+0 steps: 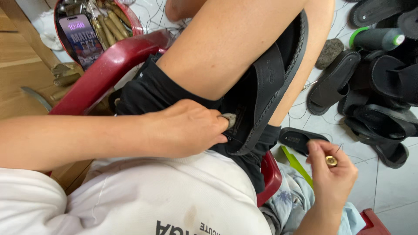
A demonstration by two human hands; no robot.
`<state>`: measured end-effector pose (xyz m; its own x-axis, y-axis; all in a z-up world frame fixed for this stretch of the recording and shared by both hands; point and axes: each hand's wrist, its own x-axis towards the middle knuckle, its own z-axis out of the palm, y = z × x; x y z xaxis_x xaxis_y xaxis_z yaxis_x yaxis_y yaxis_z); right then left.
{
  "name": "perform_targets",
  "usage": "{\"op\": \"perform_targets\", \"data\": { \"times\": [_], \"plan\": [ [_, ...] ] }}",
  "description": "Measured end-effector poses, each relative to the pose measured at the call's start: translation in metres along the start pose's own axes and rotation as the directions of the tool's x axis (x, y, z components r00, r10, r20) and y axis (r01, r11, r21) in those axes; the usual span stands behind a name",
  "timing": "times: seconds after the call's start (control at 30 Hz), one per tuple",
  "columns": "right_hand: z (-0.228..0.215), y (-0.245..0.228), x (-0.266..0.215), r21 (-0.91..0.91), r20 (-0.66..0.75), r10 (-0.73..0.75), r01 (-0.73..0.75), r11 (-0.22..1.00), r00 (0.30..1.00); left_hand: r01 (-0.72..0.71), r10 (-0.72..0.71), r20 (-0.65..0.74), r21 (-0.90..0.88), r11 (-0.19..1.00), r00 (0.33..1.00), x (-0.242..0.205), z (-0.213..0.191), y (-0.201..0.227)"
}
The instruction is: The person sews the sole of a black slipper using a needle and thread. They hold the slipper between their legs and repeatedly push the needle through the sole, pulling the thread tight. After finishing one slipper, they pick up another and begin the same sewing process.
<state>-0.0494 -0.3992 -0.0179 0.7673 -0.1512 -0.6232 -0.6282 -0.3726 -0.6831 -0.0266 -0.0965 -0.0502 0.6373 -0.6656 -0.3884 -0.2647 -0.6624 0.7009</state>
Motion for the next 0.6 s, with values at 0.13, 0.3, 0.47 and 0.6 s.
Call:
{"op": "perform_targets", "data": {
  "times": [0.13,0.3,0.47,0.6],
  "plan": [
    [0.022,-0.014,-0.009,-0.087,0.165,-0.155,0.171,0.981,0.974,-0.04,0.02,0.45,0.034,0.999,0.893,0.003,-0.043,0.007],
    [0.029,-0.012,0.003,-0.041,0.578,-0.007,0.038,0.998,0.816,0.035,0.399,0.265,-0.865,0.5,0.878,0.024,-0.054,0.006],
    [0.041,0.009,0.007,0.316,0.457,0.083,-0.249,0.916,0.885,-0.346,0.186,-0.447,-0.308,0.886,0.875,0.072,-0.062,0.009],
    [0.053,0.005,0.006,0.278,0.406,0.053,-0.179,0.944,0.912,-0.179,0.302,-0.612,0.255,0.95,0.731,0.09,-0.061,0.008]
  ]
}}
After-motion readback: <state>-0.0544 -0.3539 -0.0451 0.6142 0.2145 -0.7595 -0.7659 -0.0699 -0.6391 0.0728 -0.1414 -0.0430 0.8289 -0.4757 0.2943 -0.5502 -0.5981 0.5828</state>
